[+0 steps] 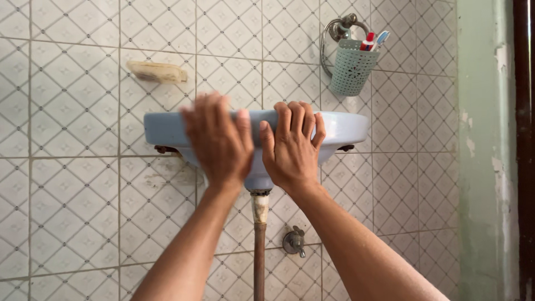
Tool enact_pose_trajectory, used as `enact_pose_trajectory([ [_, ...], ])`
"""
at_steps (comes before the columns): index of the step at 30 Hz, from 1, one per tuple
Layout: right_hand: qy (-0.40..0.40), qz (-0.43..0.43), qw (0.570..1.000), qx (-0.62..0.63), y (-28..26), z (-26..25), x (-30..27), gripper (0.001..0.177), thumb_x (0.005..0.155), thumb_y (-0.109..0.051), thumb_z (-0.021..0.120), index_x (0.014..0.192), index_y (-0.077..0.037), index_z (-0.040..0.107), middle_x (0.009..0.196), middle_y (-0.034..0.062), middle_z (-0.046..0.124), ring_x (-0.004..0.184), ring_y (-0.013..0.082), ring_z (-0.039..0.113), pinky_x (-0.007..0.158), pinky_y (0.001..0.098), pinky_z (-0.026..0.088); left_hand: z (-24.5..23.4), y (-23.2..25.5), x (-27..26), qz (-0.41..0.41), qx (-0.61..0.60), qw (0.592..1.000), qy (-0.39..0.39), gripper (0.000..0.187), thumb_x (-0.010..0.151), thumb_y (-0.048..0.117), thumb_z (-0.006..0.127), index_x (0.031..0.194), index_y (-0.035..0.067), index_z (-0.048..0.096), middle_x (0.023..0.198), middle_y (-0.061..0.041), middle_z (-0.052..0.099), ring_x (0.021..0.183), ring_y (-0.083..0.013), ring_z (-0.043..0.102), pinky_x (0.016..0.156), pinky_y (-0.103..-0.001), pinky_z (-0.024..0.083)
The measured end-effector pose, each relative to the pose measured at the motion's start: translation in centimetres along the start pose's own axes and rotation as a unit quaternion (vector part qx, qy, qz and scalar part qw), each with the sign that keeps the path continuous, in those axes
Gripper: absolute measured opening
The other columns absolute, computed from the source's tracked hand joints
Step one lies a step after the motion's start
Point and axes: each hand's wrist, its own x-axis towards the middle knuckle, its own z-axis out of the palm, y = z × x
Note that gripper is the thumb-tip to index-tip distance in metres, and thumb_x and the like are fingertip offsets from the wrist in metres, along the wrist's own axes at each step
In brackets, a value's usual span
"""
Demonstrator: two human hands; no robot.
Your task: The person aligns a vertical drain pipe and then lifts and positions a light blue wall-mounted sink onto the pipe. They repeatedly adjust and press the sink to secure it in place against the tiled wall.
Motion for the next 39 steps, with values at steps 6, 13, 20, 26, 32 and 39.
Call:
enact_pose_trajectory([
  [6, -0.067, -0.111, 0.991, 0.022, 3.2, -2.4, 0.4, 0.056, 0.1, -0.034, 0.049, 0.147, -0.005, 0.042, 0.142, 0.0149, 0.049, 0.141, 0.033, 0.038, 0.117, 0.0541, 0.019, -2.3, -1.0, 0.3, 0.176, -0.054, 0.981, -0.063, 0.047, 0.105, 0.036, 0.053, 0.14, 0.004, 0.055, 0.14, -0.015, 0.057, 0.137, -0.0304, 0.048, 0.122, -0.052, 0.029],
  [13, -0.215, 0.038, 0.976, -0.003, 11.8, -4.5, 1.7, 0.052, 0.106, -0.04, 0.032, 0.145, -0.007, 0.044, 0.131, 0.0181, 0.051, 0.127, 0.0316, 0.046, 0.114, 0.0506, 0.032, -3.4, -3.3, 0.3, 0.21, -0.083, 0.968, -0.105, 0.051, 0.107, 0.032, 0.047, 0.151, 0.005, 0.047, 0.15, -0.014, 0.051, 0.146, -0.0306, 0.041, 0.127, -0.052, 0.025],
  [20, -0.063, 0.118, 0.989, 0.058, 6.7, -0.6, 1.1, 0.043, 0.107, -0.035, 0.039, 0.129, -0.002, 0.053, 0.129, 0.0192, 0.054, 0.125, 0.0325, 0.049, 0.112, 0.0481, 0.038, -2.5, -1.8, -1.3, 0.151, -0.072, 0.981, -0.095, 0.055, 0.108, 0.036, 0.039, 0.154, 0.006, 0.041, 0.155, -0.012, 0.044, 0.15, -0.0293, 0.034, 0.13, -0.051, 0.017],
  [26, -0.012, -0.147, 0.984, 0.105, -1.5, 0.3, 1.5, 0.036, 0.098, -0.018, 0.054, 0.129, 0.0, 0.054, 0.131, 0.0184, 0.06, 0.13, 0.0363, 0.054, 0.122, 0.0513, 0.033, -2.3, -2.3, -1.6, 0.153, -0.062, 0.984, -0.061, 0.055, 0.11, 0.036, 0.039, 0.156, 0.005, 0.042, 0.157, -0.01, 0.044, 0.152, -0.0282, 0.035, 0.129, -0.049, 0.021],
  [32, -0.024, -0.087, 0.991, 0.1, 4.5, -0.7, 0.4, 0.044, 0.098, -0.023, 0.051, 0.139, -0.01, 0.054, 0.144, 0.0175, 0.055, 0.14, 0.0363, 0.048, 0.122, 0.0534, 0.03, -1.5, -3.2, -1.9, 0.178, -0.045, 0.982, -0.044, 0.06, 0.11, 0.043, 0.037, 0.154, 0.003, 0.043, 0.156, -0.013, 0.044, 0.15, -0.0302, 0.036, 0.128, -0.05, 0.022],
  [39, 0.075, 0.344, 0.917, 0.187, 13.0, 1.5, 0.4, 0.066, 0.104, -0.046, 0.022, 0.157, -0.006, 0.026, 0.165, 0.0169, 0.023, 0.153, 0.0349, 0.021, 0.125, 0.048, 0.018, -0.9, -3.0, -2.6, 0.164, -0.04, 0.985, -0.037, 0.062, 0.111, 0.045, 0.032, 0.156, 0.005, 0.042, 0.157, -0.011, 0.043, 0.152, -0.0296, 0.035, 0.129, -0.051, 0.022],
])
